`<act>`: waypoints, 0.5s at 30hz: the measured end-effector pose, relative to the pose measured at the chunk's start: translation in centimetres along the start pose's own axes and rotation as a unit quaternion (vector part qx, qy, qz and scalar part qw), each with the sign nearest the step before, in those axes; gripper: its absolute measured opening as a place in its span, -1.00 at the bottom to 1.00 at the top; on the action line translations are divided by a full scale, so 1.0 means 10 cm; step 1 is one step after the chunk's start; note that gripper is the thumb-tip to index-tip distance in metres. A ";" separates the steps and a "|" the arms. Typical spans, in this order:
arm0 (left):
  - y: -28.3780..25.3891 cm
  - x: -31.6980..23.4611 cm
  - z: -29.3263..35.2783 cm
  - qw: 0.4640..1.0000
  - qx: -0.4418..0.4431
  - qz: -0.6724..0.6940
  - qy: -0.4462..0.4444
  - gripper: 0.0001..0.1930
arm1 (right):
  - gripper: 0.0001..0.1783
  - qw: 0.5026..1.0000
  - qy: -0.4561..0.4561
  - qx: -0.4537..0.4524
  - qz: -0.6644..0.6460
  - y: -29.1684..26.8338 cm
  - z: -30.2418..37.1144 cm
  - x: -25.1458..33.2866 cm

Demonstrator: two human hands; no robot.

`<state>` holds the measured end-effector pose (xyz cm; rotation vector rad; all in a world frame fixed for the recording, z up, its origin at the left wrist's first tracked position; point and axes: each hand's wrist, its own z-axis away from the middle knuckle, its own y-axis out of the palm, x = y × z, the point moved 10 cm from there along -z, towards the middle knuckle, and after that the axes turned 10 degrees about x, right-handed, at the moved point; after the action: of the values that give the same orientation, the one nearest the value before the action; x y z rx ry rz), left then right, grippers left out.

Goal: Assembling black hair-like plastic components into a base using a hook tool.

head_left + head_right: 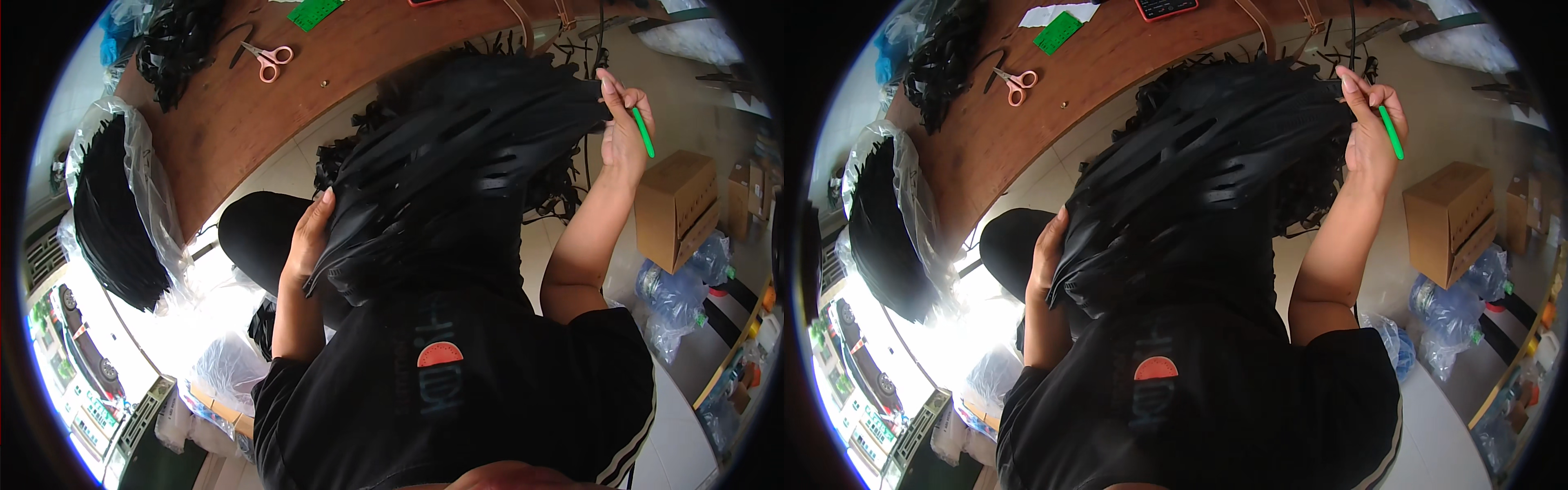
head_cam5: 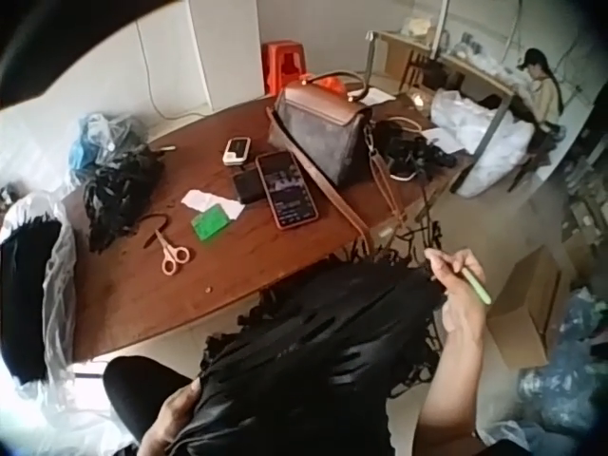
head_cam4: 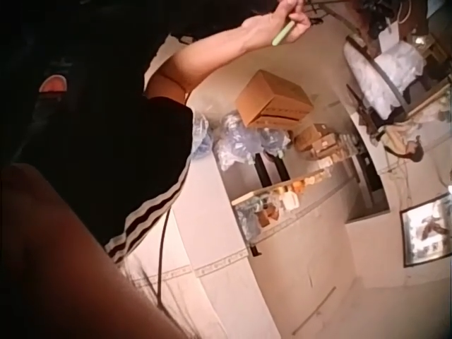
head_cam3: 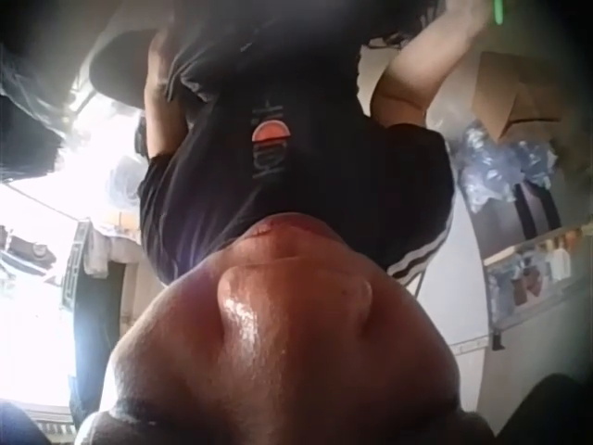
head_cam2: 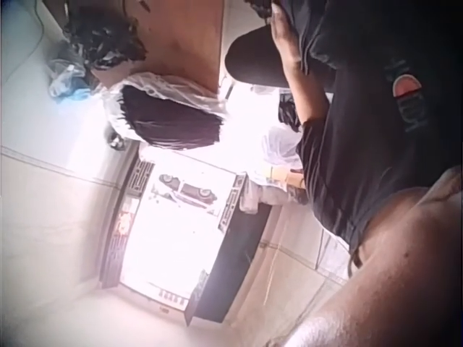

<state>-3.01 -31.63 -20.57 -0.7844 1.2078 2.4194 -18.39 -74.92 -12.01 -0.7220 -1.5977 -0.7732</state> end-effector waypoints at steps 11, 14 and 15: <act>-0.76 0.49 -0.43 0.896 -0.082 -0.437 0.004 -0.65 | -0.71 0.985 0.059 0.057 0.149 0.05 0.27 -0.71; -0.86 0.55 -0.49 0.895 -0.080 -0.440 0.008 -0.65 | -0.70 0.970 0.009 0.175 0.171 0.51 0.55 -0.42; -0.84 0.54 -0.50 0.895 -0.080 -0.439 0.007 -0.65 | -0.69 0.960 0.012 0.223 0.168 0.70 0.67 -0.40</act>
<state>-1.36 -30.51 -31.59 -1.0929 0.4632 1.7452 -16.05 -65.52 -16.11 -0.6235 -1.5020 -0.1614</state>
